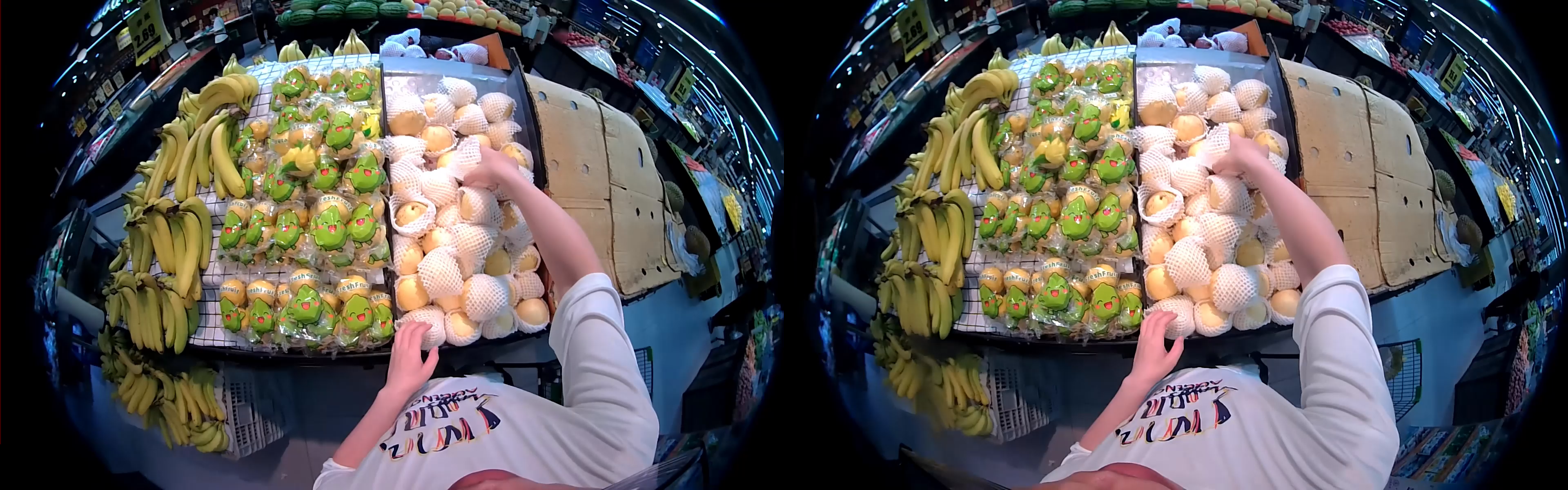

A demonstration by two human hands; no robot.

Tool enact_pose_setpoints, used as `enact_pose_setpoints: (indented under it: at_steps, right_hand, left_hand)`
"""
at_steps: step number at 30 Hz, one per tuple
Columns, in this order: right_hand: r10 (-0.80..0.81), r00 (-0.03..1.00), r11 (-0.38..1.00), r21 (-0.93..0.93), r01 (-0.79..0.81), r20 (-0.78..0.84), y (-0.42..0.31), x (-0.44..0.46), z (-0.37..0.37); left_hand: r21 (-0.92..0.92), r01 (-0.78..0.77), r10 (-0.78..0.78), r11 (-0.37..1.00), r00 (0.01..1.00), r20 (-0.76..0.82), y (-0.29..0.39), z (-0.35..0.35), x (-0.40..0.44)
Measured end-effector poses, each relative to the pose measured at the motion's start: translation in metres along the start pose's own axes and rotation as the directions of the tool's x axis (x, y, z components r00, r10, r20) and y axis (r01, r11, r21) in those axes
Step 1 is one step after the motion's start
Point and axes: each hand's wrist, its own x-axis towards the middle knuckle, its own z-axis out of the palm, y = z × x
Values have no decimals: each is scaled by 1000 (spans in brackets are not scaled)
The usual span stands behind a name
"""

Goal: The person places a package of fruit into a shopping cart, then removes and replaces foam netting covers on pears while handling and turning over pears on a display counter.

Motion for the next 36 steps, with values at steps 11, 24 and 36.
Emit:
enact_pose_setpoints:
  at_steps: [11, 24, 36]
  right_hand:
    - [-84, 942, 438, 837, 329, -326, 30, -46, -57]
    - [-681, 730, -522, 736, -430, -57, 50, -182, -20]
    - [-511, 857, -195, 961, -198, 73, 40, -280, 66]
  left_hand:
    - [21, 77, -74, 997, 989, -125, 17, 11, 0]
    - [181, -31, 52, 983, 993, -109, 37, 36, 30]
    - [-567, -1, -74, 824, 991, -110, 127, 40, 64]
